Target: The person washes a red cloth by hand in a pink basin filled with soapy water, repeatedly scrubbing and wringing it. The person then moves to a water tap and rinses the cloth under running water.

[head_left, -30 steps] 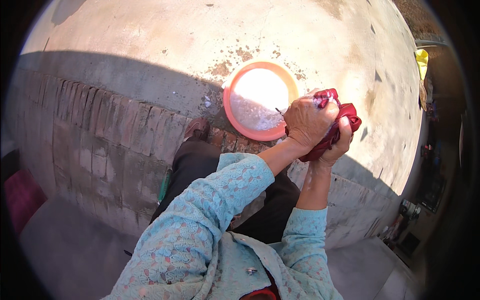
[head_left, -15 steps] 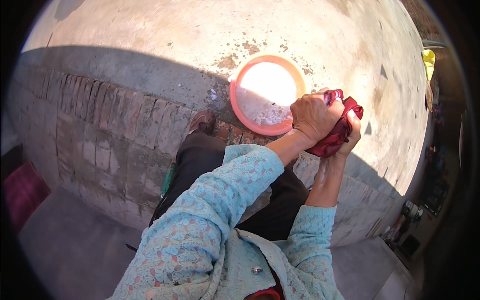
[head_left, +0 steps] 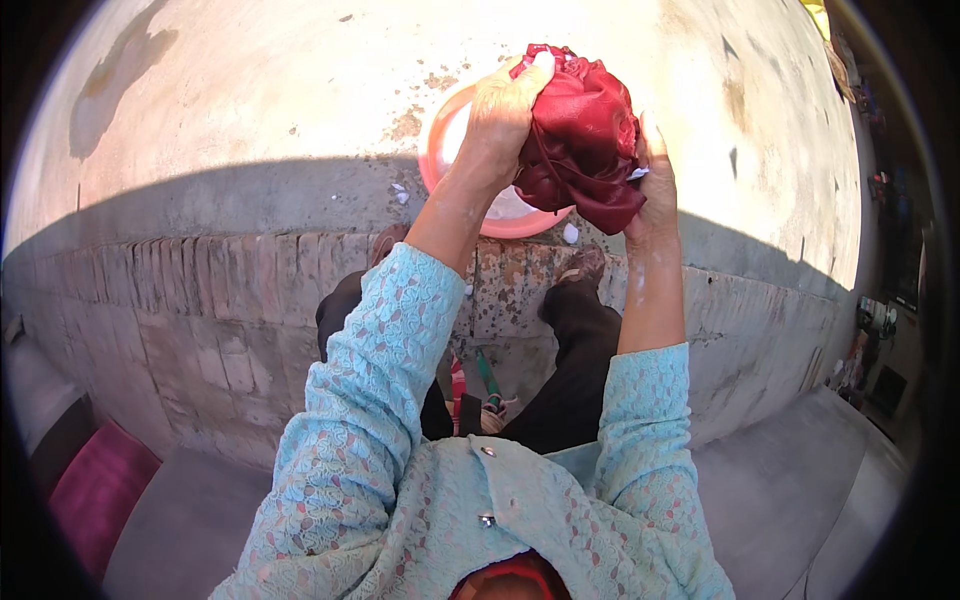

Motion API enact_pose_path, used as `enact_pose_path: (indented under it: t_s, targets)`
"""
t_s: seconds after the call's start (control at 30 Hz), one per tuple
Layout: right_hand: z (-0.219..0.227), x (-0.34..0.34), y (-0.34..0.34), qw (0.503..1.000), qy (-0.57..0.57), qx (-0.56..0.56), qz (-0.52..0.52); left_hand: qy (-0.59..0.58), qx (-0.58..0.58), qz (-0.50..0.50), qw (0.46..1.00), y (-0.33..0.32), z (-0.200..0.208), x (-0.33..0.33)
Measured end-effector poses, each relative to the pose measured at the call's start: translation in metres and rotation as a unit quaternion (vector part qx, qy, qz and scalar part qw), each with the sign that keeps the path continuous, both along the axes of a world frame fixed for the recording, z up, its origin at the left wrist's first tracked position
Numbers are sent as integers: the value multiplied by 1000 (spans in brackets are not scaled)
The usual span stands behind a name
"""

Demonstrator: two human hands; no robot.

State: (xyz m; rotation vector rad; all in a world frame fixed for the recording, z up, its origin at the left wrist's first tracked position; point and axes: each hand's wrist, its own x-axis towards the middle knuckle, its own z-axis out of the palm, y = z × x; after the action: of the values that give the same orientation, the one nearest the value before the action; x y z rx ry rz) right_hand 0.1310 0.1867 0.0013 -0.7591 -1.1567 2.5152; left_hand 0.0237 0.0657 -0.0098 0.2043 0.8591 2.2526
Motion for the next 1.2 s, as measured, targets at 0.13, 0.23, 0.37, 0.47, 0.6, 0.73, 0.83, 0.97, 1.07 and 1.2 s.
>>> enact_pose_path:
  t_s: [0.13, 0.23, 0.37, 0.47, 0.6, 0.73, 0.83, 0.97, 1.07, 1.2]
  targets:
    - [-19, -1, 6, 993, -85, 62, -55, 45, -43, 9, 998, -2, -3, -6]
    - [-35, -6, 18, 986, -12, 124, -110, 138, -118, 43, 982, -1, -25, -14]
    - [-46, -9, 26, 985, 48, 107, -125, 74, -145, 18, 986, -12, -37, -20]
    - [-54, -13, 20, 977, 32, 153, -142, 73, -203, 2, 976, -19, -29, -23]
    - [-73, -17, 17, 972, -18, 205, -112, 74, -168, 0, 983, -22, -39, -30]
    - [-121, -5, 29, 932, -170, 309, -82, 74, -188, 18, 979, -23, -36, -30]
    - [-127, 0, 23, 883, -294, 359, -71, 74, -274, -16, 959, -27, -24, -31]
    - [-137, 8, 40, 897, -286, 326, -83, 78, -289, -2, 954, -27, -11, -29]
    - [-143, 7, 56, 884, -316, 336, -73, 78, -278, 9, 957, -28, -5, -26]
    - [-194, 12, 73, 869, -349, 349, -39, 78, -255, 17, 964, -28, 15, -21]
